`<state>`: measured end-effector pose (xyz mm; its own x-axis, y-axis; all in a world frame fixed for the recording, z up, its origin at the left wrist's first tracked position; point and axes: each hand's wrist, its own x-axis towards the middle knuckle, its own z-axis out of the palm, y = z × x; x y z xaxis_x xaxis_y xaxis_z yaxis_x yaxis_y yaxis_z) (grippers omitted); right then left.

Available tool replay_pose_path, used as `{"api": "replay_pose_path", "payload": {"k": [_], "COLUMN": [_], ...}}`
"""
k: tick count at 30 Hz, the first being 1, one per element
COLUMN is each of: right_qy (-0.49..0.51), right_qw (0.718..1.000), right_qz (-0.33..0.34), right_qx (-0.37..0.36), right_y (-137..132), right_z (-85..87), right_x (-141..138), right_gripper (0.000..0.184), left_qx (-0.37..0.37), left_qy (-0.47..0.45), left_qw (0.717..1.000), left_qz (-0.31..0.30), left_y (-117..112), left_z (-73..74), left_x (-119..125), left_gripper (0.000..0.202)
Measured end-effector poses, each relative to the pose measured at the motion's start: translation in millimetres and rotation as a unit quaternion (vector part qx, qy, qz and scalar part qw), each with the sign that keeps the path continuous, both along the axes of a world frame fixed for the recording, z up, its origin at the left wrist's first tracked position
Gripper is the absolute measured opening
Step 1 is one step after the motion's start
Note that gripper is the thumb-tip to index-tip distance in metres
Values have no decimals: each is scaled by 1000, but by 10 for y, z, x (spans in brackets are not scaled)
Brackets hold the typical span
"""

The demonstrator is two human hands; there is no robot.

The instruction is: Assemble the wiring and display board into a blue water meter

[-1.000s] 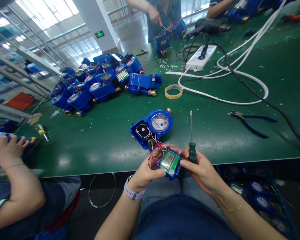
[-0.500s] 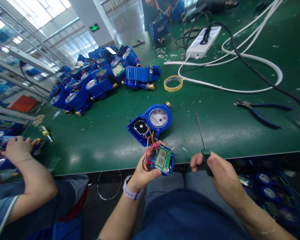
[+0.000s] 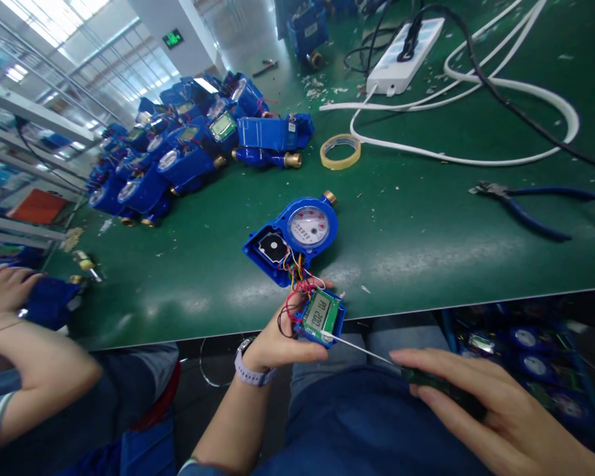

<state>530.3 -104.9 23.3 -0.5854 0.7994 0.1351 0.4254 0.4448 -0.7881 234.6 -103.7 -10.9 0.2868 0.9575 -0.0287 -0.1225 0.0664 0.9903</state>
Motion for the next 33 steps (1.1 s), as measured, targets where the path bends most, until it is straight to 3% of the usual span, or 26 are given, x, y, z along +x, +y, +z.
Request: {"api": "replay_pose_path", "payload": {"k": [3, 8, 14, 20, 28, 33], "right_qy": [-2, -15, 18, 22, 42, 38], "right_qw": [1000, 998, 996, 997, 996, 996], "right_qz": [13, 31, 83, 69, 73, 65], "right_qx": [29, 50, -3, -3, -36, -49], "right_y": [37, 53, 69, 52, 109, 141], "right_z": [59, 70, 113, 104, 118, 117], "right_x": [-13, -42, -129, -162, -252, -268], "right_gripper": [32, 33, 37, 36, 28, 28], "left_qx": [-1, 6, 22, 53, 20, 17], "left_qy": [-16, 49, 82, 77, 65, 108], "left_qw": [1000, 998, 995, 995, 996, 990], "left_qz": [-19, -24, -54, -35, -55, -87], "left_y": [3, -19, -57, -59, -37, 33], "left_z": [11, 65, 110, 36, 8, 75], "left_x": [6, -50, -122, -129, -185, -205], "left_gripper": [84, 94, 91, 93, 110, 108]}}
